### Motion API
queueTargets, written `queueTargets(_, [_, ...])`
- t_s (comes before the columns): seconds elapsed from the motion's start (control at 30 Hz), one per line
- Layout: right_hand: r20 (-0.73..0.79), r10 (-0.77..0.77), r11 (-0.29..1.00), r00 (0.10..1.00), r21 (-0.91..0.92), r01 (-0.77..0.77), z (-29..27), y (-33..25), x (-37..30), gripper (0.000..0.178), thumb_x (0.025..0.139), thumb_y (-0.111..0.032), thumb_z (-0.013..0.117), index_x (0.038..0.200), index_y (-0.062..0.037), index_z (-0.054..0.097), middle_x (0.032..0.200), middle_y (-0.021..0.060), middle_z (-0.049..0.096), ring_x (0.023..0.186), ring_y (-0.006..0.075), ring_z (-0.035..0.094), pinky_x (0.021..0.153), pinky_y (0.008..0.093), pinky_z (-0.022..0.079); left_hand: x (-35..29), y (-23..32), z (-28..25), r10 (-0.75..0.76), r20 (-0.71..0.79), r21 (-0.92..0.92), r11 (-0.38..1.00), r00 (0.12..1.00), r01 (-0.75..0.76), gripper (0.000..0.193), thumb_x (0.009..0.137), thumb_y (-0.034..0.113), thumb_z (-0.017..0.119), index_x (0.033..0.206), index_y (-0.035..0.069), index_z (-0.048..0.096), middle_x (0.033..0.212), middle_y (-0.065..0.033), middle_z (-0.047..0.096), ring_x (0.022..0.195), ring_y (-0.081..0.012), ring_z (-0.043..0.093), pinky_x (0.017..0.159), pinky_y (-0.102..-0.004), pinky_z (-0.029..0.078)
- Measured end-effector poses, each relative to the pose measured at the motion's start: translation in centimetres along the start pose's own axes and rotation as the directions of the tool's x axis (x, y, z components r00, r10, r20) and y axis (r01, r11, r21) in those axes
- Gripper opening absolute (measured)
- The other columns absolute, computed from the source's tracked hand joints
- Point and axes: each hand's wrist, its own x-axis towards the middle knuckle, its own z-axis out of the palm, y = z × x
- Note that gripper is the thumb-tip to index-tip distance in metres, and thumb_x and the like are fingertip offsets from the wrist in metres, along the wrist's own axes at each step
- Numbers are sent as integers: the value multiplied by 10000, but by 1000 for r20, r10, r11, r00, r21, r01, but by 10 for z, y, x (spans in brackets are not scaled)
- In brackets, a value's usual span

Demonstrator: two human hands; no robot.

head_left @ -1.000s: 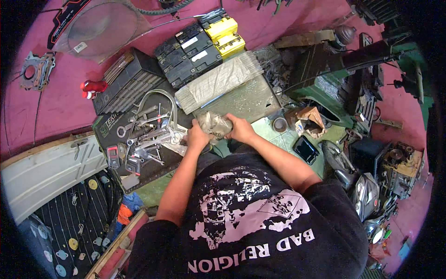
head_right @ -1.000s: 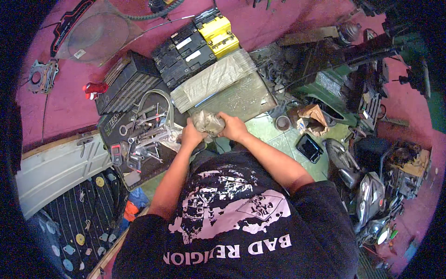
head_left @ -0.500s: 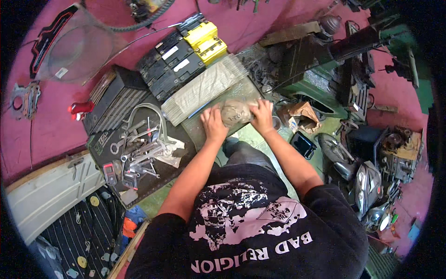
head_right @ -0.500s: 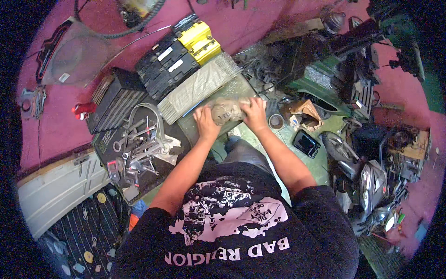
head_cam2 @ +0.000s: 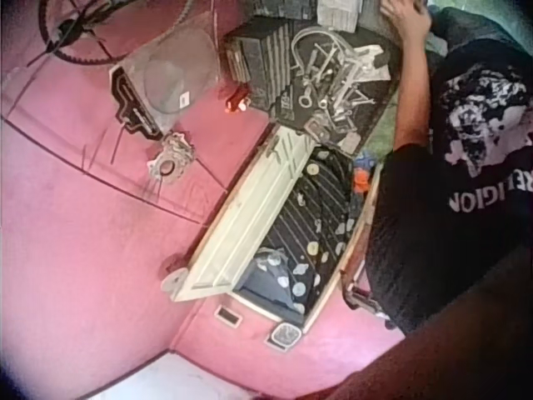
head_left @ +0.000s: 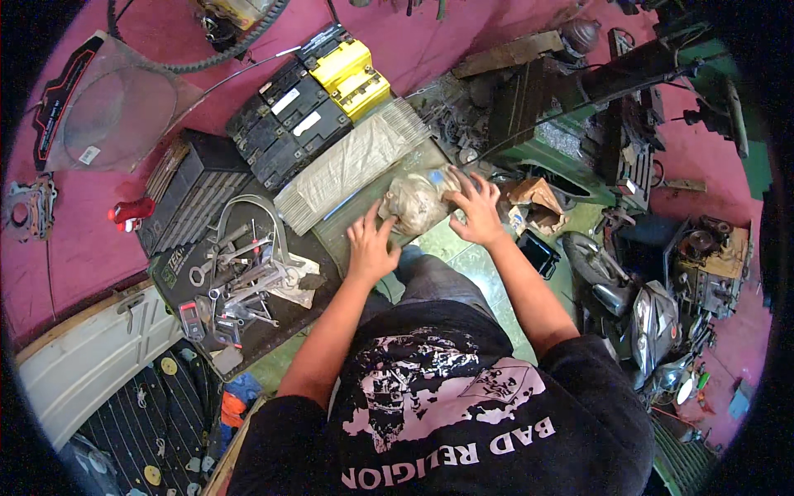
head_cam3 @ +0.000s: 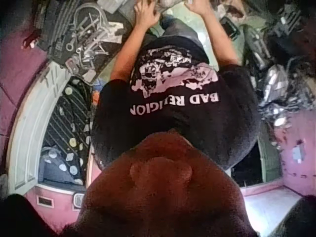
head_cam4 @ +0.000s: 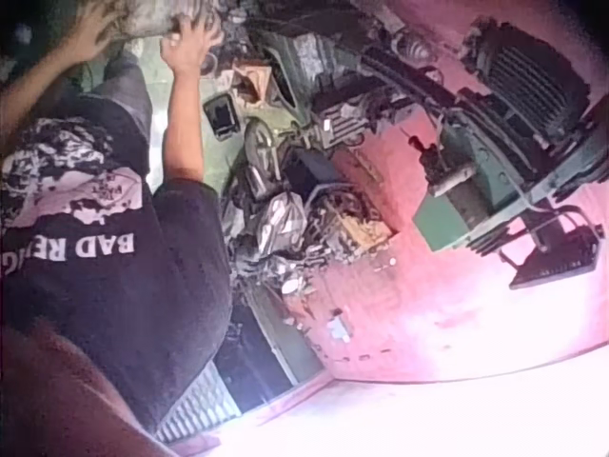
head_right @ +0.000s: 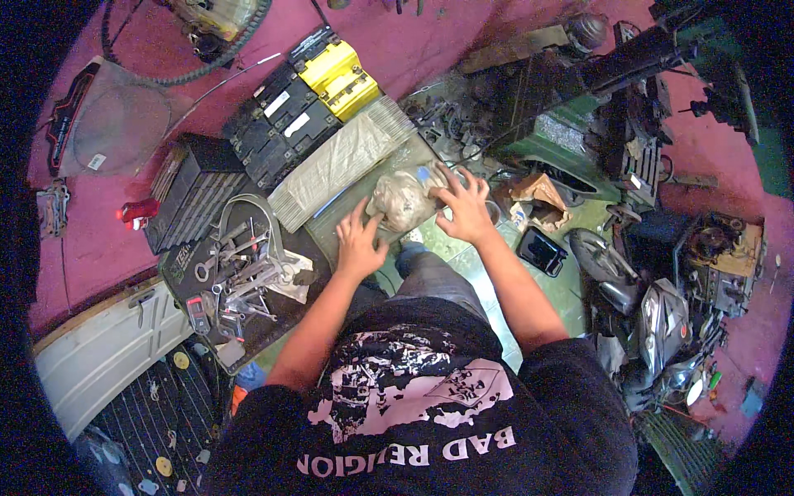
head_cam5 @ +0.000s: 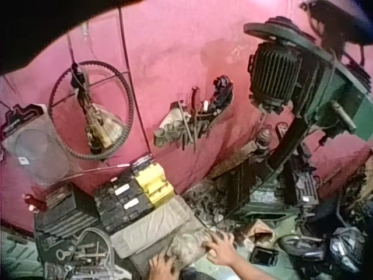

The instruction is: The person organizes a cluttered workbench by picking up various tools and hanging them on a wall-mounted rack. They handle wrenches, sockets, and other metal hardware, moving them from a pile on the table to a vertical storage system.

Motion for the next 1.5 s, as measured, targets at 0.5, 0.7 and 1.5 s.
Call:
queueTargets(0.5, [-27, 585, 808, 811, 103, -580, 38, -15, 43, 637, 906, -440, 666, 1408, -78, 518, 1075, 250, 702, 1031, 461, 616, 879, 557, 481, 56, 47, 60, -737, 486, -681, 18, 470, 732, 667, 1037, 500, 449, 1256, -113, 599, 1231, -259, 656, 1158, -349, 621, 981, -418, 453])
queueTargets(0.7, [-120, 493, 861, 862, 212, -463, 44, 6, 41, 470, 949, -341, 629, 1316, -48, 611, 967, 274, 704, 923, 469, 637, 822, 553, 503, 79, 11, 91, -693, 577, -690, -130, 433, 712, 475, 1047, 330, 487, 1234, -84, 627, 1229, -175, 674, 1102, -260, 621, 944, -370, 454])
queueTargets(1.5, [83, 317, 924, 945, -251, -288, 1, -10, 43, 744, 873, -559, 656, 1394, -54, 491, 1247, 223, 598, 1201, 412, 502, 970, 551, 390, 78, 33, 66, -499, 181, -601, 626, 848, 497, 766, 872, 230, 731, 1520, 36, 371, 1258, -284, 635, 1180, -439, 608, 995, -446, 476])
